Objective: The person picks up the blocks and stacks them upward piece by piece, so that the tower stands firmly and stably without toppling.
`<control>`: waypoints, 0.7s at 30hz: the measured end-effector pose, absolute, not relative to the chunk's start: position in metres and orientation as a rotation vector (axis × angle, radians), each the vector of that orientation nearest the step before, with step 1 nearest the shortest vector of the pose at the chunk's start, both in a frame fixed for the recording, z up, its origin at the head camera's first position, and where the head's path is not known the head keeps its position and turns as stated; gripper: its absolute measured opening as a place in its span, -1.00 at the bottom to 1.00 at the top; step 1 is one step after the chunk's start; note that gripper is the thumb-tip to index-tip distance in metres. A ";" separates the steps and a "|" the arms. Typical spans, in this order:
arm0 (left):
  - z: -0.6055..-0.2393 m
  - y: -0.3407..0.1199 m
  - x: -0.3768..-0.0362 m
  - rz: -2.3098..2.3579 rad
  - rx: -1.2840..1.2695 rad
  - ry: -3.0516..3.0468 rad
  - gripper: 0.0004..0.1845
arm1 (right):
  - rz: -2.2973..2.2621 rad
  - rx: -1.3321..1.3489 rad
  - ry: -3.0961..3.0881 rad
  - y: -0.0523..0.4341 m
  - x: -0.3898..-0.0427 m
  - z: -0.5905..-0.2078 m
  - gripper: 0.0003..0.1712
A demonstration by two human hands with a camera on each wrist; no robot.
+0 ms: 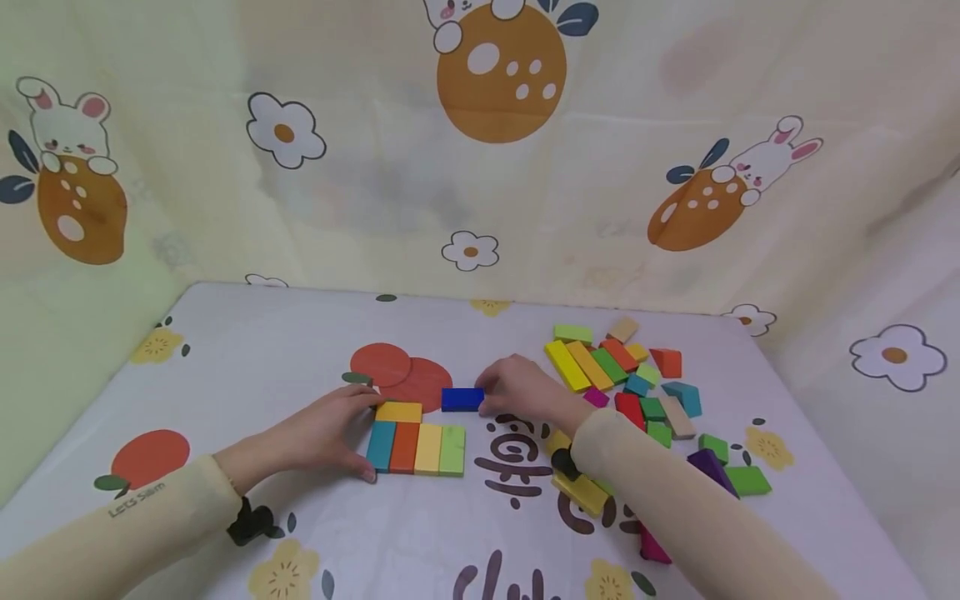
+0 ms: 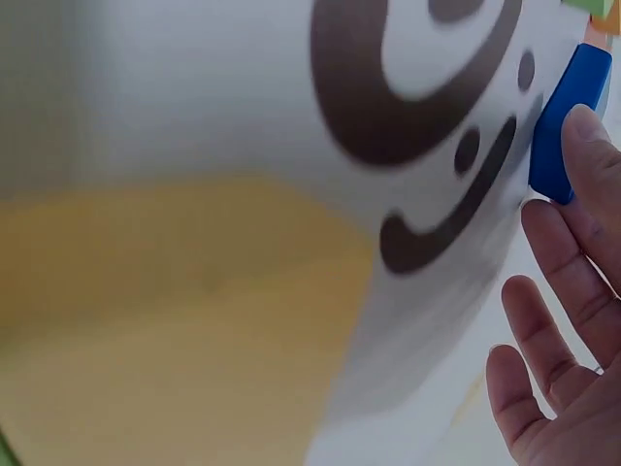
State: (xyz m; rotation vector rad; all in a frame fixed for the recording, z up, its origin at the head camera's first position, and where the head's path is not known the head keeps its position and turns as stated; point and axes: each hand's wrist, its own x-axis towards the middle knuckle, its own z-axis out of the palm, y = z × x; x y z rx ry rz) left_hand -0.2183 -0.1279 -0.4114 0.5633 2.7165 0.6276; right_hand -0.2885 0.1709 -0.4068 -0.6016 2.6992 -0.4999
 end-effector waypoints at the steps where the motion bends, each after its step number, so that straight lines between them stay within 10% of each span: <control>1: -0.412 -0.128 -0.218 0.628 0.564 2.717 0.08 | -0.508 -0.607 2.691 0.170 -0.286 -0.406 -0.58; 21: -0.409 -0.128 -0.218 0.614 0.547 2.709 0.09 | -0.551 -0.732 2.639 0.152 -0.269 -0.405 -0.63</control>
